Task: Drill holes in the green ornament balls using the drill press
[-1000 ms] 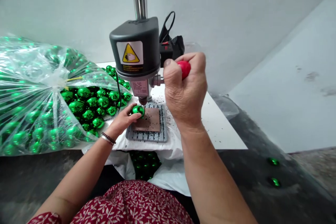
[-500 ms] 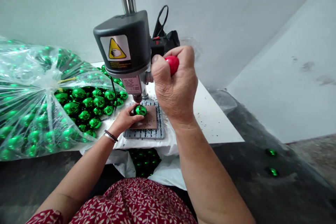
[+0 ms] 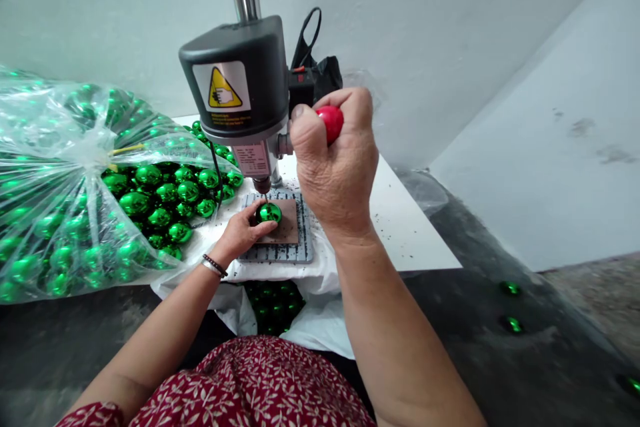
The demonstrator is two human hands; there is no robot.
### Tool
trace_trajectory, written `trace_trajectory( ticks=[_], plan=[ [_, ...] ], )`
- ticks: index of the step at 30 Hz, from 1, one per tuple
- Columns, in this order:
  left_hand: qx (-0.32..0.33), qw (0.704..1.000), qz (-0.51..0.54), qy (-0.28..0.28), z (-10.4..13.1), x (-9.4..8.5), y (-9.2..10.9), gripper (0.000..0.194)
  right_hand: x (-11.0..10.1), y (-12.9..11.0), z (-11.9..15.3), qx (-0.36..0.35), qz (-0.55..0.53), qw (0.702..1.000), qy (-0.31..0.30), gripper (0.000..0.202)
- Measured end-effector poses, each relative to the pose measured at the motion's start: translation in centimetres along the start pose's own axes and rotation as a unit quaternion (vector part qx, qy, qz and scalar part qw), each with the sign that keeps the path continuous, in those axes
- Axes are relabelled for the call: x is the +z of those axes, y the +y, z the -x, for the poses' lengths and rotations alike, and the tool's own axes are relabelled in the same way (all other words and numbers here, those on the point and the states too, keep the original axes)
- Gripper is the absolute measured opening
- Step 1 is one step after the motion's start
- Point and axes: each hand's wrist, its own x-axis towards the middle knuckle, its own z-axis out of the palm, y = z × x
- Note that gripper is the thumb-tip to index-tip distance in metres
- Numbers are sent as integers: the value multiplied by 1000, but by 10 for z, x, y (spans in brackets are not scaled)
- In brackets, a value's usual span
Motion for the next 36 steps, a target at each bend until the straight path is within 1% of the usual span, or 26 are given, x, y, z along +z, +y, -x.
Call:
trace_trajectory(
  ticks=[3,6,9,12,14,18,21,26,30,33,36],
  plan=[
    [-4,1000,-2,4,-1,1,0,58,0,-1,0,-1,3,1000,3,18],
    [-19,1000,5,-8,-7,-3,2,58,1,-1,0,0,3,1000,11,16],
    [-44,998,39,-34,-14,-12,0,57,1,-1,1,-11,12,1000,19,15],
    [-43,994,75,-67,-19,-19,-6,52,1,-1,0,-24,14,999,18,16],
    [-44,993,85,-74,-21,-22,-9,51,1,-2,0,-21,-3,1000,16,15],
    [-49,994,71,-62,-22,-22,-7,51,2,-5,-1,2,-35,999,15,18],
    [-67,995,62,-50,-22,-21,-2,52,2,-7,-2,15,-50,999,16,19],
    [-98,992,72,-25,-25,-21,-2,61,3,-4,-3,9,-65,998,25,20],
    [-96,992,76,-27,-27,-22,-7,59,4,-2,-3,-16,-68,997,28,23],
    [-92,992,81,-32,-28,-24,-11,60,3,-2,-2,-11,-57,998,20,21],
    [-92,992,77,-39,-29,-26,-13,60,3,-4,-2,-11,-41,999,16,24]
  ],
)
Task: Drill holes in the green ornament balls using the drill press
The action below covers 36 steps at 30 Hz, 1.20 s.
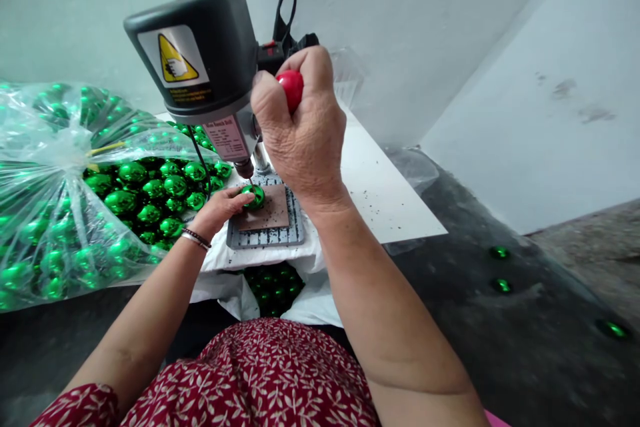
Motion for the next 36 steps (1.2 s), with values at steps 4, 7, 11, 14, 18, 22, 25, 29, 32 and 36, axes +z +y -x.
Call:
trace_trajectory(
  ticks=[4,7,11,14,18,22,25,29,32,36],
  plan=[
    [6,1000,-23,-1,1,1,3,61,0,-4,0,5,21,1000,-9,22],
    [34,997,-74,8,7,8,11,66,-1,-6,-1,23,33,999,-17,19],
    [67,984,-161,25,19,19,21,69,-2,-6,0,26,23,999,-8,18],
    [64,983,-172,26,23,23,21,67,-3,-4,0,14,41,999,-9,18],
    [81,984,-156,27,23,24,15,61,-6,0,1,-6,72,997,-11,18],
    [92,984,-147,35,21,26,8,58,-12,4,3,-15,102,995,-1,16],
    [91,982,-160,34,20,27,4,59,-15,7,5,-34,116,993,-13,16],
    [86,980,-174,38,21,29,4,61,-18,8,6,-33,141,989,-16,21],
    [90,980,-175,41,22,29,3,63,-20,7,7,-27,148,989,-17,24],
    [94,980,-174,29,21,28,2,62,-24,8,13,-24,162,986,-14,25]
  ],
)
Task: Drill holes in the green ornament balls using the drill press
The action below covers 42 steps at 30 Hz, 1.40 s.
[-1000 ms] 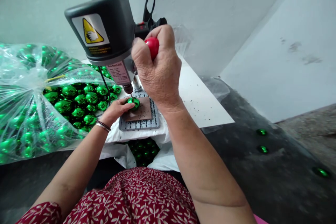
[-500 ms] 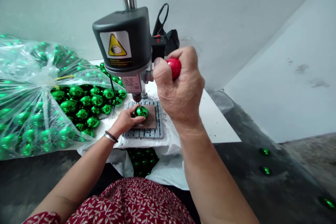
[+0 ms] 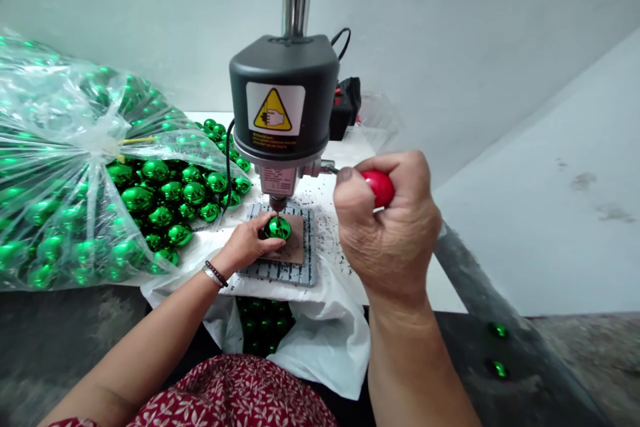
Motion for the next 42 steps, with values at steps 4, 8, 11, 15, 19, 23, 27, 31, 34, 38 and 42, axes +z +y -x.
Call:
trace_trajectory(
  ticks=[4,8,11,15,19,23,27,31,34,38,42],
  plan=[
    [13,1000,9,-10,0,-1,-1,57,-1,3,5,-7,12,1000,-1,24],
    [11,1000,7,-15,0,-3,0,56,0,4,6,-6,6,1000,2,25],
    [17,1000,9,-17,-2,-5,-1,55,-1,4,7,-4,-2,1000,0,25],
    [41,998,27,-38,-8,-8,-5,55,-2,5,8,-15,-11,1000,-7,24],
    [41,997,38,-49,-12,-9,-9,56,-3,6,9,-22,-20,999,-15,23],
    [40,997,44,-51,-12,-7,-12,60,-3,8,10,-28,-16,999,-18,22],
    [37,997,44,-47,-12,-6,-13,59,-3,12,16,-35,-12,999,-17,22],
    [37,997,52,-41,-11,-6,-13,58,0,18,26,-48,-9,999,6,21],
    [42,996,62,-48,-10,-5,-13,56,4,24,35,-57,-12,998,28,20],
    [51,995,64,-50,-10,-4,-13,56,10,32,44,-60,-17,997,54,20],
    [55,996,61,-43,-8,-6,-11,51,16,37,52,-47,-36,997,57,18]
  ],
)
